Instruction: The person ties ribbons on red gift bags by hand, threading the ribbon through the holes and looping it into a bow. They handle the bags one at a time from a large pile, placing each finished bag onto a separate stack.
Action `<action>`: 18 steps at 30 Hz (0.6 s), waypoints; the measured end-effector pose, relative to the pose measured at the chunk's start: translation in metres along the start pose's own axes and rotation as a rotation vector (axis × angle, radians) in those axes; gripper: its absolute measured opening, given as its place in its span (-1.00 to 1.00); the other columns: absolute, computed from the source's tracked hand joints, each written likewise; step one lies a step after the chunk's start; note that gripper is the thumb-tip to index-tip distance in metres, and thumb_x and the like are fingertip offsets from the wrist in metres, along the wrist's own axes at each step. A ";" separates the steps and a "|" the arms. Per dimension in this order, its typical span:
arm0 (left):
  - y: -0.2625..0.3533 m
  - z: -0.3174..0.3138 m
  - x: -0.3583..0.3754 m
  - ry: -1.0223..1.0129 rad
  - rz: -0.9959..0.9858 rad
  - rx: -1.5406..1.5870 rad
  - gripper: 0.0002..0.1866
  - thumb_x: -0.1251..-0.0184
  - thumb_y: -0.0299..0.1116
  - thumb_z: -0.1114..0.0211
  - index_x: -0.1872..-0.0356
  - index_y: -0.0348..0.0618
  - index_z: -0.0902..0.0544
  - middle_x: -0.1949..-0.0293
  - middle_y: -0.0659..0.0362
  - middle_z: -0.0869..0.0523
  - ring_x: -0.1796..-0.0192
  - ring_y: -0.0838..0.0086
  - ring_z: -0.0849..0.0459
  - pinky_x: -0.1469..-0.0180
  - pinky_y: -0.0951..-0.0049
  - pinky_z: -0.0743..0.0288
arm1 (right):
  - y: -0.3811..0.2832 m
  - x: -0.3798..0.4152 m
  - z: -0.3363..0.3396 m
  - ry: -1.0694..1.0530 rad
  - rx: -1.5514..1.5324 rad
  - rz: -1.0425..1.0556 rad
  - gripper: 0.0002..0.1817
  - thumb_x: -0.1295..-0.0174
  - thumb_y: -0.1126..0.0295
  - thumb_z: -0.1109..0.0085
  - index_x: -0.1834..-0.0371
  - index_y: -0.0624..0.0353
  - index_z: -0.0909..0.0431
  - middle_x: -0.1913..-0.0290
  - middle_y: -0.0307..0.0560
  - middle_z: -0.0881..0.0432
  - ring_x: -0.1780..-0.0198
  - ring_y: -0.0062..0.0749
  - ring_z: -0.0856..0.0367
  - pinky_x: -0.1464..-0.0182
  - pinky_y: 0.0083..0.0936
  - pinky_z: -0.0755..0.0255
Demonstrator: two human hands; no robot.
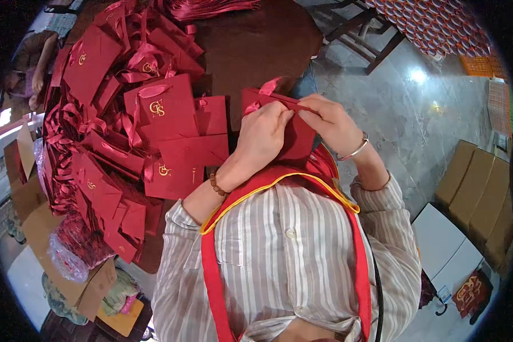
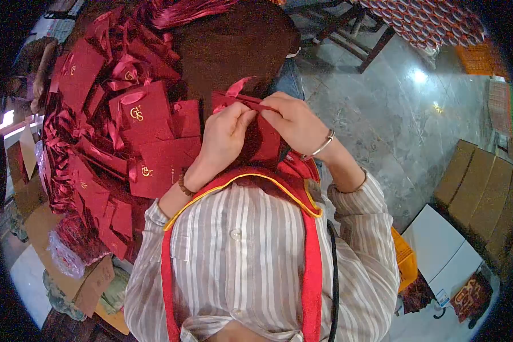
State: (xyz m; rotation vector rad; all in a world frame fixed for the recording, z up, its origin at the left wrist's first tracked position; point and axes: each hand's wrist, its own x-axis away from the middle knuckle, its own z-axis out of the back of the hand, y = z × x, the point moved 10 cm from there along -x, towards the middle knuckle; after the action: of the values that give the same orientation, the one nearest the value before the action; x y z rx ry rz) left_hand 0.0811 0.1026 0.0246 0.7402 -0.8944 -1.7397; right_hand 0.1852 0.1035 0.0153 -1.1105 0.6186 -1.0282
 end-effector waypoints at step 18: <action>0.045 -0.011 0.011 0.138 -0.351 -0.521 -0.86 0.17 -0.50 -0.20 0.52 -0.17 -0.42 0.40 0.08 -0.50 0.36 0.23 -0.49 0.36 0.30 -0.29 | -0.016 0.017 0.009 0.251 0.163 0.006 -0.84 -0.09 0.52 0.03 0.29 0.37 -0.46 0.28 0.21 -0.48 0.22 0.11 -0.47 0.17 -0.22 -0.38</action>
State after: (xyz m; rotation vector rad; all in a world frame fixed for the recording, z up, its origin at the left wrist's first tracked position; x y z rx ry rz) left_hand 0.1086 0.0802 0.0556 0.6780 -0.1970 -2.0807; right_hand 0.1945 0.0911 0.0344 -0.8432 0.7233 -1.2012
